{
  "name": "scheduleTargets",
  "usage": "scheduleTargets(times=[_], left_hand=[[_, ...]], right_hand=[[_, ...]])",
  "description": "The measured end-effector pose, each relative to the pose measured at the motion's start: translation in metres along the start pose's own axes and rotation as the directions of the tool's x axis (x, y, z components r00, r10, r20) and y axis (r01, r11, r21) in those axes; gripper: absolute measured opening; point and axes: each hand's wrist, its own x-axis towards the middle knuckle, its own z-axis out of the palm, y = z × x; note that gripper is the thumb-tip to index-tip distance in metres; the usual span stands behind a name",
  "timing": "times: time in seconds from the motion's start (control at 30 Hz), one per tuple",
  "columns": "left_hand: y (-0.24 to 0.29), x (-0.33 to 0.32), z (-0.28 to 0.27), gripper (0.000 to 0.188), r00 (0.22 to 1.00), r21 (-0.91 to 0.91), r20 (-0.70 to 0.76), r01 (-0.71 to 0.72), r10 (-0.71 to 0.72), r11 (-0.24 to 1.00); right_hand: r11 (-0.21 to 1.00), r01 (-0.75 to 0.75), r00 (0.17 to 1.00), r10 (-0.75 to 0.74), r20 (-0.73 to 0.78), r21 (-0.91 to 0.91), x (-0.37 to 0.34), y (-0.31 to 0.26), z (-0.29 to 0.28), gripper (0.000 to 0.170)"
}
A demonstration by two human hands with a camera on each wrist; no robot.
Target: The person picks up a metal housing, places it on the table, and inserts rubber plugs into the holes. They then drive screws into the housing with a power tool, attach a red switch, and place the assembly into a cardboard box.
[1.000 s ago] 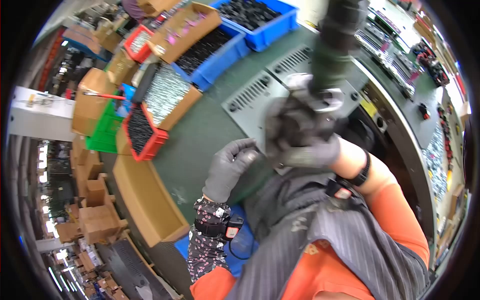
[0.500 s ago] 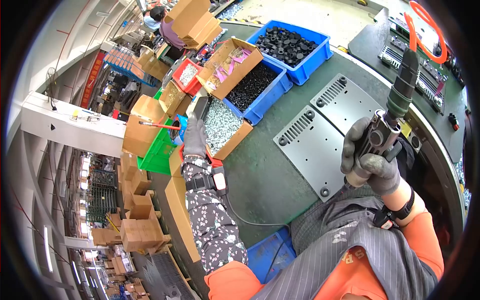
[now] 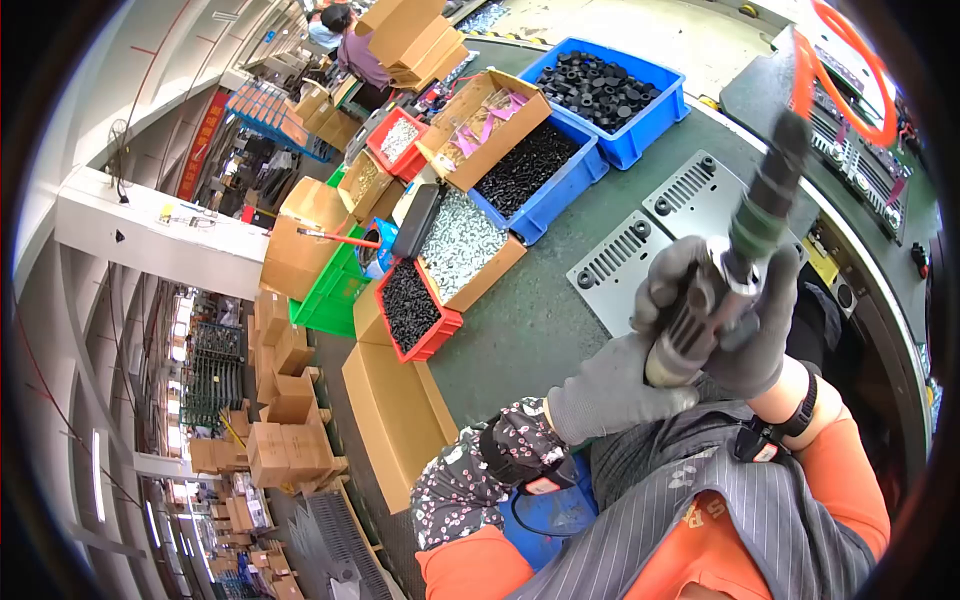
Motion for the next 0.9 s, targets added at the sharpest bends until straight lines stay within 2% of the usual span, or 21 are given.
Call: scheduleTargets(times=[0.03, 0.07, 0.1, 0.13, 0.17, 0.2, 0.23, 0.3, 0.33, 0.37, 0.43, 0.5, 0.53, 0.57, 0.6, 0.67, 0.73, 0.77, 0.83, 0.87, 0.9], left_hand=[[0.001, -0.001, 0.001, 0.052, 0.999, 0.007, 0.039, 0.006, -0.006, 1.000], [-0.003, -0.004, 0.002, 0.052, 0.999, 0.002, 0.033, 0.006, -0.006, 1.000], [-0.011, -0.007, 0.005, 0.045, 0.989, 0.197, -0.135, -0.028, 0.056, 0.980], [-0.018, -0.010, 0.006, 0.037, 0.948, 0.387, -0.284, -0.025, 0.145, 0.922], [-0.024, -0.012, 0.004, 0.037, 0.948, 0.384, -0.285, -0.024, 0.143, 0.923], [-0.030, -0.014, 0.000, 0.037, 0.898, 0.553, -0.319, -0.084, 0.304, 0.829], [-0.034, -0.016, -0.003, 0.036, 0.828, 0.704, -0.322, -0.115, 0.460, 0.701], [-0.032, -0.017, -0.003, 0.035, 0.837, 0.757, -0.306, -0.075, 0.453, 0.650], [-0.032, -0.015, -0.002, 0.033, 0.835, 0.812, -0.263, -0.079, 0.483, 0.578], [-0.032, -0.014, 0.000, 0.030, 0.832, 0.862, -0.219, -0.081, 0.510, 0.501], [-0.038, -0.012, 0.001, 0.025, 0.837, 0.878, -0.177, -0.103, 0.517, 0.467], [-0.047, -0.009, 0.001, 0.023, 0.847, 0.925, -0.103, -0.111, 0.521, 0.364], [-0.049, -0.010, -0.002, 0.023, 0.847, 0.924, -0.106, -0.109, 0.521, 0.366], [-0.052, -0.012, -0.008, 0.023, 0.862, 0.931, -0.198, 0.017, 0.466, 0.364], [-0.056, -0.015, -0.017, 0.023, 0.865, 0.924, -0.291, 0.142, 0.410, 0.355], [-0.063, -0.032, -0.056, 0.029, 0.821, 0.845, -0.457, 0.281, 0.342, 0.456], [-0.099, -0.060, -0.097, 0.036, 0.717, 0.729, -0.662, 0.547, 0.219, 0.411], [-0.119, -0.075, -0.118, 0.039, 0.643, 0.639, -0.753, 0.664, 0.141, 0.388], [-0.153, -0.108, -0.149, 0.047, 0.553, 0.521, -0.833, 0.763, 0.032, 0.383], [-0.163, -0.117, -0.157, 0.047, 0.556, 0.523, -0.831, 0.762, 0.029, 0.381], [-0.172, -0.125, -0.162, 0.048, 0.499, 0.443, -0.864, 0.817, -0.066, 0.369]], right_hand=[[1.000, -0.010, 0.999, 0.010, 0.039, 0.009, 0.001, 0.001, -0.001, 0.090], [0.981, -0.013, 0.996, 0.029, 0.080, -0.194, 0.000, -0.004, 0.000, 0.082], [0.955, -0.289, 0.957, 0.290, 0.012, -0.067, -0.008, -0.018, 0.000, 0.076], [0.840, -0.309, 0.931, 0.363, 0.038, -0.445, -0.010, -0.028, -0.006, 0.072], [0.601, -0.264, 0.899, 0.437, 0.034, -0.754, -0.012, -0.037, -0.009, 0.070], [0.761, -0.598, 0.791, 0.610, -0.033, -0.252, -0.020, -0.052, -0.001, 0.066], [0.721, -0.661, 0.747, 0.659, -0.089, -0.207, -0.030, -0.049, -0.006, 0.070], [0.608, -0.707, 0.632, 0.772, 0.064, -0.362, -0.024, -0.039, -0.011, 0.063], [0.533, -0.757, 0.561, 0.827, 0.042, -0.379, -0.022, -0.035, -0.010, 0.060], [0.530, -0.760, 0.555, 0.830, 0.048, -0.377, -0.022, -0.029, -0.012, 0.060], [0.388, -0.902, 0.396, 0.918, -0.001, -0.190, -0.023, -0.015, -0.020, 0.053], [0.390, -0.887, 0.402, 0.916, 0.005, -0.248, -0.026, 0.003, -0.034, 0.045], [0.425, -0.786, 0.507, 0.858, -0.076, -0.449, -0.027, 0.007, -0.034, 0.041], [0.414, -0.654, 0.616, 0.777, -0.128, -0.632, -0.027, 0.011, -0.034, 0.037], [0.325, -0.570, 0.664, 0.723, -0.190, -0.754, -0.027, 0.015, -0.036, 0.033], [0.353, -0.576, 0.677, 0.712, -0.188, -0.738, -0.025, 0.011, -0.039, 0.031], [0.393, -0.575, 0.702, 0.687, -0.186, -0.717, -0.022, 0.004, -0.040, 0.027], [0.363, -0.529, 0.717, 0.675, -0.175, -0.767, -0.018, -0.003, -0.035, 0.029], [0.298, -0.525, 0.714, 0.664, -0.222, -0.797, -0.019, -0.005, -0.041, 0.035], [0.300, -0.529, 0.713, 0.665, -0.223, -0.794, -0.021, -0.003, -0.047, 0.035], [0.310, -0.522, 0.723, 0.655, -0.219, -0.795, -0.023, 0.000, -0.053, 0.038]])
